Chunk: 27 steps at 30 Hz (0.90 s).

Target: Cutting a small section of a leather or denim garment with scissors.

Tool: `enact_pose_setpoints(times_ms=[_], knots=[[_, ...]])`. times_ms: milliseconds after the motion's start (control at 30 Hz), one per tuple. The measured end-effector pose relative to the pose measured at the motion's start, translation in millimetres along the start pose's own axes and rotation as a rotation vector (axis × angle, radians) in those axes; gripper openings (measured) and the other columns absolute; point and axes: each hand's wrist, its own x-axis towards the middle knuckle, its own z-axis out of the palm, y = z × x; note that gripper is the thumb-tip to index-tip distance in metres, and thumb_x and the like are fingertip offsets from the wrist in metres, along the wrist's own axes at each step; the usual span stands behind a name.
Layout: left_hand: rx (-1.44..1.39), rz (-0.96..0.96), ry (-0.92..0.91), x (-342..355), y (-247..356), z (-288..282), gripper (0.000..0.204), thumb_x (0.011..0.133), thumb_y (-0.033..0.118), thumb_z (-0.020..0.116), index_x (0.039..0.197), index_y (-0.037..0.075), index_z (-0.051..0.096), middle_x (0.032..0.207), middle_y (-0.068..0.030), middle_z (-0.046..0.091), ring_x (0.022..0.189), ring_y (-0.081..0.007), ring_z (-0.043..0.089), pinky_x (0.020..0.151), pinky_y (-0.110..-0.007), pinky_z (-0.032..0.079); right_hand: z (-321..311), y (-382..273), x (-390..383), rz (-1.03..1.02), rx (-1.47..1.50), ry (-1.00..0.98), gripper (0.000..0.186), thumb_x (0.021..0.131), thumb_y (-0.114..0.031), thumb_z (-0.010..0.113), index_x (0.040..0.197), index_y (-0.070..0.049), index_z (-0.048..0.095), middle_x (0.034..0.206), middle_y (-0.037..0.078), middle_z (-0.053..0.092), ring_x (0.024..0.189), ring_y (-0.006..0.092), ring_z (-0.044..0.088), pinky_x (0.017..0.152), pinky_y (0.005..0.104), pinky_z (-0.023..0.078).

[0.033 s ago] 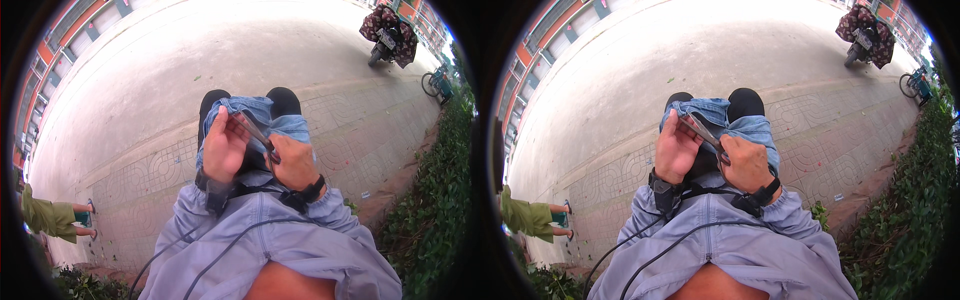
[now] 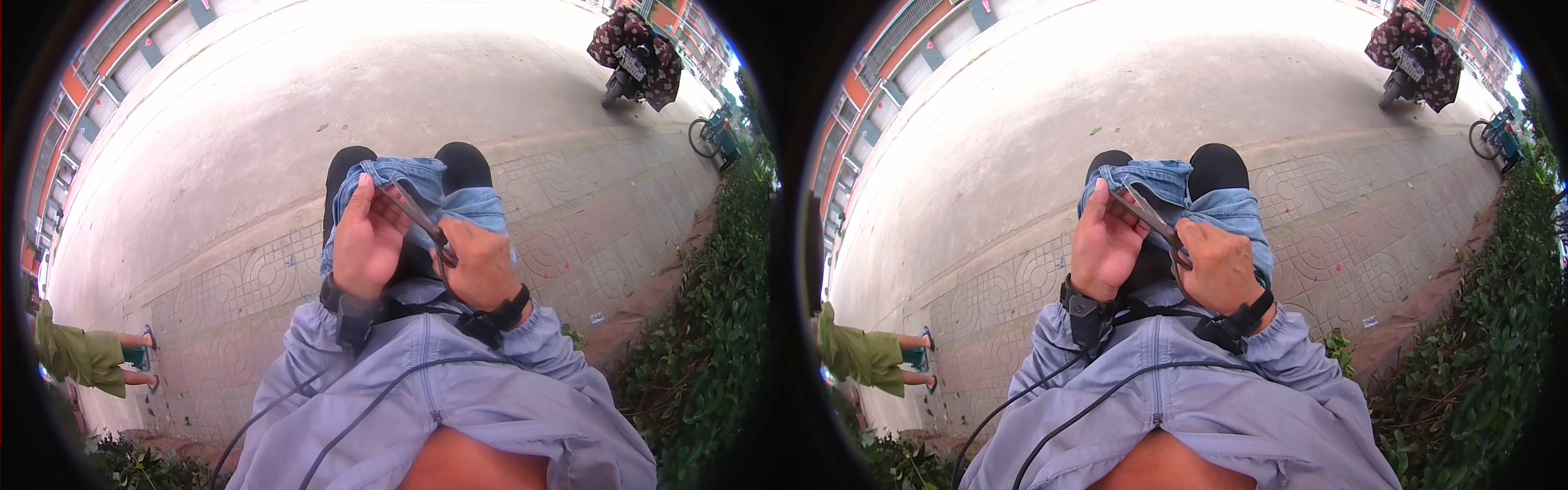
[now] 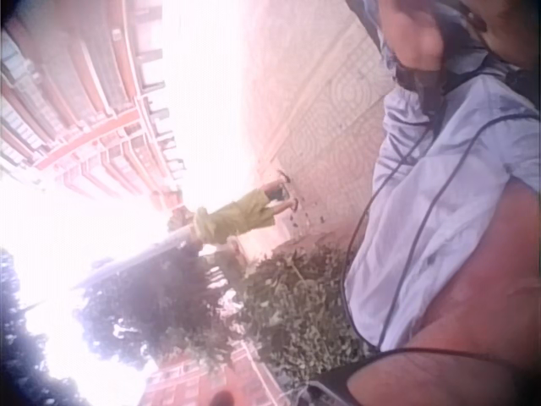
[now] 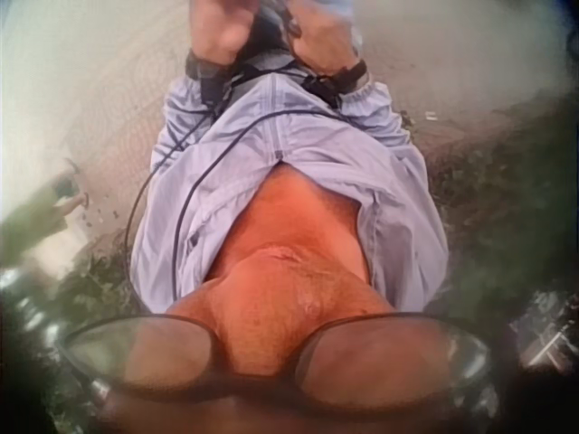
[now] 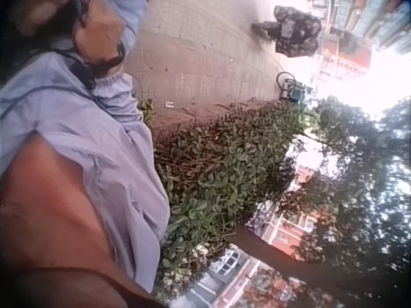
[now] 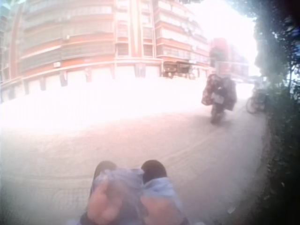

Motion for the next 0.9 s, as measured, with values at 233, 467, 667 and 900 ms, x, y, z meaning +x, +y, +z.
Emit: enact_pose_setpoints(times_ms=[233, 467, 667, 900], knots=[[0.118, -0.012, -0.045, -9, -6, 3, 0.021, 0.104, 0.034, 0.054, 0.103, 0.016, 0.065, 0.097, -0.0003, 0.069, 0.092, -0.0154, 0.062, 0.088, -0.036, 0.046, 3, -2, 3, 0.02, -0.038, 0.018, 0.03, 0.075, -0.01, 0.074, 0.101, -0.004, 0.06, 0.082, 0.014, 0.064, 0.072, 0.0343, 0.064, 0.06, 0.0429, 0.049], [0.064, -0.029, -0.078, -5, -9, -7, 0.02, 0.105, 0.033, 0.053, 0.105, 0.017, 0.066, 0.099, -0.0006, 0.07, 0.094, -0.0158, 0.062, 0.089, -0.037, 0.046, 6, -3, 4, 0.006, -0.036, 0.043, 0.028, 0.074, -0.008, 0.068, 0.1, -0.005, 0.059, 0.076, 0.012, 0.062, 0.07, 0.0316, 0.065, 0.059, 0.0438, 0.049], [0.067, -0.007, -0.104, -4, -11, -9, 0.023, 0.104, 0.034, 0.054, 0.105, 0.015, 0.066, 0.1, -0.0028, 0.07, 0.096, -0.0178, 0.063, 0.091, -0.038, 0.047, 8, -3, 4, 0.026, -0.038, 0.029, 0.026, 0.075, -0.009, 0.067, 0.099, -0.006, 0.059, 0.076, 0.012, 0.061, 0.07, 0.032, 0.065, 0.059, 0.0447, 0.049], [0.027, -0.008, -0.103, -5, -10, -8, 0.026, 0.104, 0.033, 0.053, 0.104, 0.011, 0.066, 0.102, -0.0048, 0.069, 0.099, -0.0198, 0.063, 0.094, -0.038, 0.046, 10, -4, 4, 0.059, -0.033, 0.001, 0.024, 0.078, -0.011, 0.071, 0.097, -0.006, 0.058, 0.081, 0.014, 0.063, 0.072, 0.0353, 0.064, 0.06, 0.044, 0.05]])
